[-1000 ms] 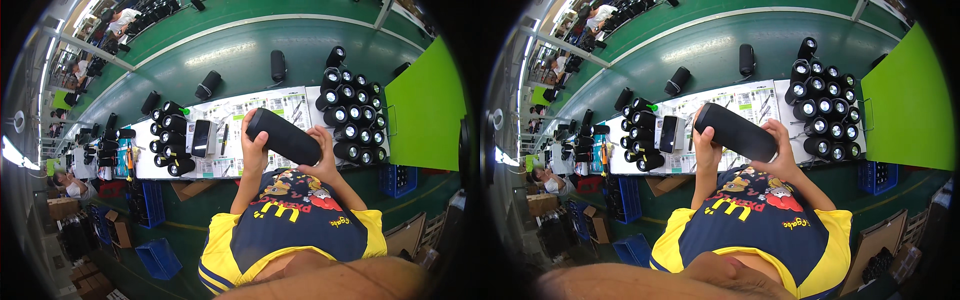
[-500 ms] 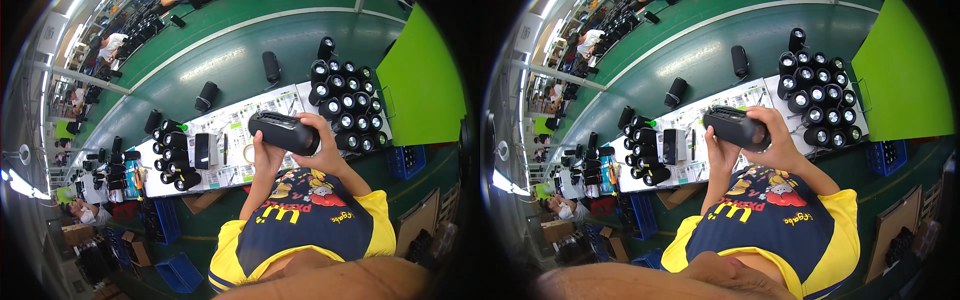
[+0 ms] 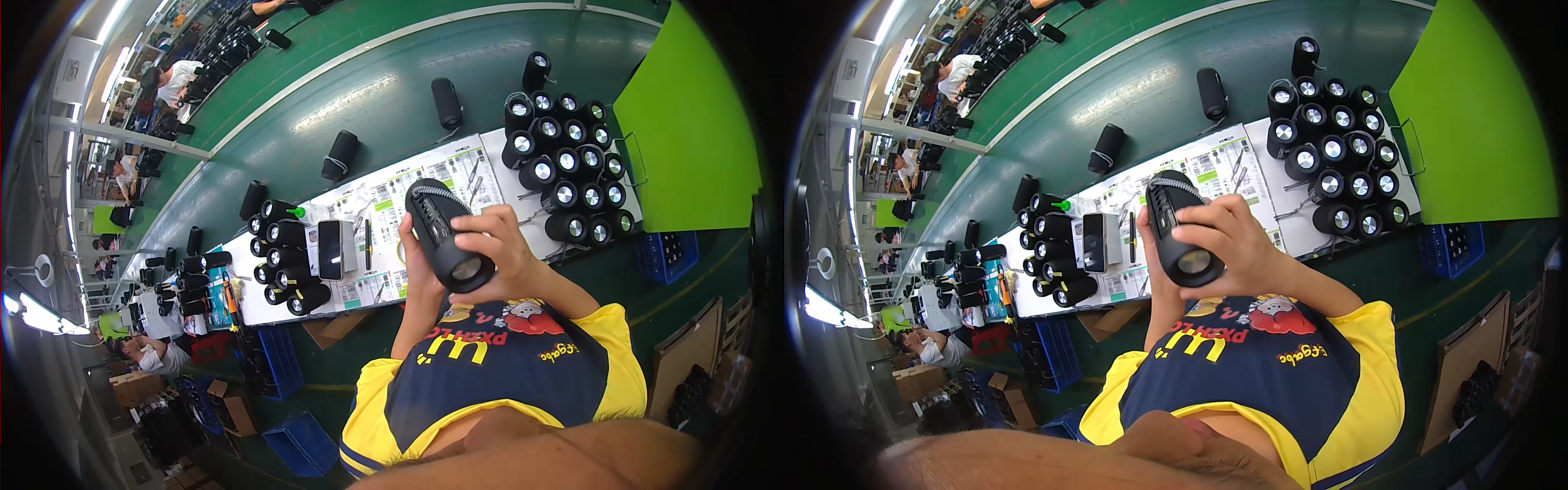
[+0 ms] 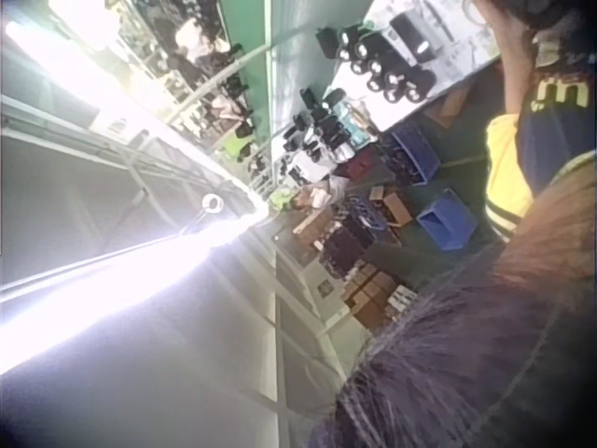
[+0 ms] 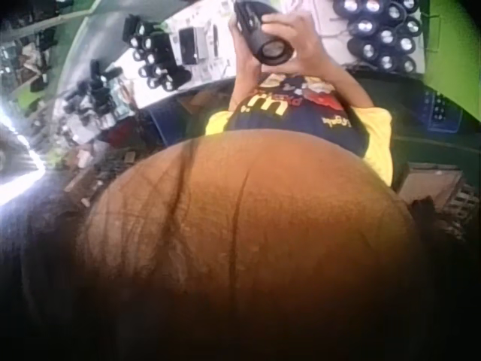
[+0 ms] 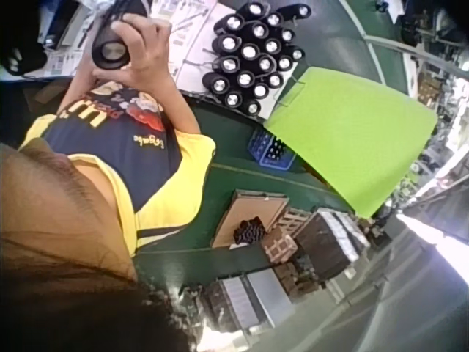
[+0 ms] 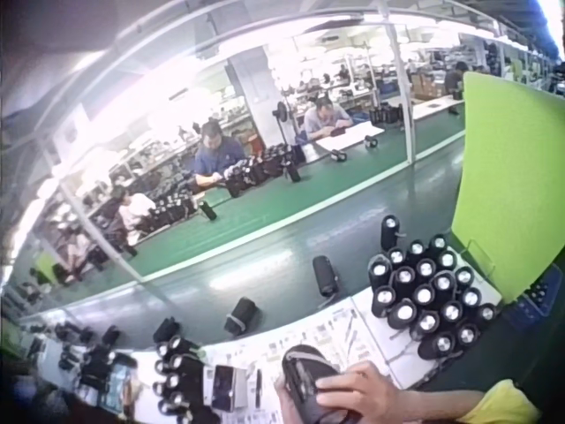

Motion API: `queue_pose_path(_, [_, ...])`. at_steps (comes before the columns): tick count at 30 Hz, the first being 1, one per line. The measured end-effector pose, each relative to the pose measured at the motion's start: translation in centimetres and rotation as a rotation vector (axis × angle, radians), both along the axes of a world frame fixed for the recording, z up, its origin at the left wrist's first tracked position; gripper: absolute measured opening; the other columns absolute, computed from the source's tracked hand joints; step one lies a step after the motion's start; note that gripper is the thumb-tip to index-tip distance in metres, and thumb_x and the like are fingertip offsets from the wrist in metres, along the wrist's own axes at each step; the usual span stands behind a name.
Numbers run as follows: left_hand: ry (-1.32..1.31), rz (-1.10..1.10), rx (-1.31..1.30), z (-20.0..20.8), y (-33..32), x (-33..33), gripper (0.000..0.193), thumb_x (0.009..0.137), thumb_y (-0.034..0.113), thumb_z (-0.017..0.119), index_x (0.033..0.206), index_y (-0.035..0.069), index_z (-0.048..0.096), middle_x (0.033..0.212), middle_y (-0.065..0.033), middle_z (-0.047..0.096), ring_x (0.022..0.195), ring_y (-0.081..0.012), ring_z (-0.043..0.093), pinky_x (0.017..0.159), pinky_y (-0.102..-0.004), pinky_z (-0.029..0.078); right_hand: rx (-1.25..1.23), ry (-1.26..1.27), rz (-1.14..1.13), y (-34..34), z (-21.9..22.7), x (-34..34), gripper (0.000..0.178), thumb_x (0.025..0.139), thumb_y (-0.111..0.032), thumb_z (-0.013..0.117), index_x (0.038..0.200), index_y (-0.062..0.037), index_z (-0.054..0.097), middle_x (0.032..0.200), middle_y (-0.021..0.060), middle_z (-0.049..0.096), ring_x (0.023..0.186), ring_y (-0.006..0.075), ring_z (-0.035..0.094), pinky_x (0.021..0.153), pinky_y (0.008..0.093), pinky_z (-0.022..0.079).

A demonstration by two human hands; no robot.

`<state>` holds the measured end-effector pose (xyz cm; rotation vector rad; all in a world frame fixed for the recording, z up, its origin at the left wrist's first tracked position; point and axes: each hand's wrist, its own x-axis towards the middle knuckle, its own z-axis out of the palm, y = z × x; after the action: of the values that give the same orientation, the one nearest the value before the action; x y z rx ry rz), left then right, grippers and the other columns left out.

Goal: Assembling and inspecting electronic components on a production line.

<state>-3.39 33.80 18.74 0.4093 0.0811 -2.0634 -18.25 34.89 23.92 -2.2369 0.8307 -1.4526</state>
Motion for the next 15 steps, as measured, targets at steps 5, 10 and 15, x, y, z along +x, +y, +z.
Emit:
queue_pose_path(5, [-0.176,0.061,-0.258,0.1,-0.3,0.3,0.071,0.077,0.059,0.050,0.116,0.001,0.046,0.101,-0.0208,0.058,0.091,-0.0300,0.061,0.079,-0.0390,0.052,0.323,-0.331,0.255,-0.3,-1.6,-1.2,0.058,0.068,-0.036,0.070,0.112,-0.0051,0.048,0.110,0.0145,0.051,0.100,0.0269,0.046,0.087,0.0373,0.036])
queue_pose_path(10, [-0.486,0.194,-0.580,0.9,0.1,0.2,0.105,0.057,0.039,0.081,0.134,0.001,0.022,0.112,-0.0158,0.052,0.102,-0.0290,0.055,0.085,-0.0396,0.048,0.439,-0.106,0.110,-0.9,-0.8,0.2,0.080,0.059,-0.022,0.077,0.125,-0.0045,0.035,0.118,0.0149,0.043,0.107,0.0298,0.041,0.086,0.0359,0.039])
queue_pose_path(15, [-0.876,0.172,-0.943,0.1,-0.9,2.6,0.100,0.044,0.023,0.086,0.128,0.001,0.036,0.111,-0.0151,0.056,0.103,-0.0235,0.055,0.091,-0.0330,0.041,0.312,0.000,0.141,-2.3,-1.1,0.3,0.088,0.052,-0.019,0.081,0.126,-0.0046,0.036,0.115,0.0138,0.048,0.106,0.0325,0.045,0.089,0.0388,0.039])
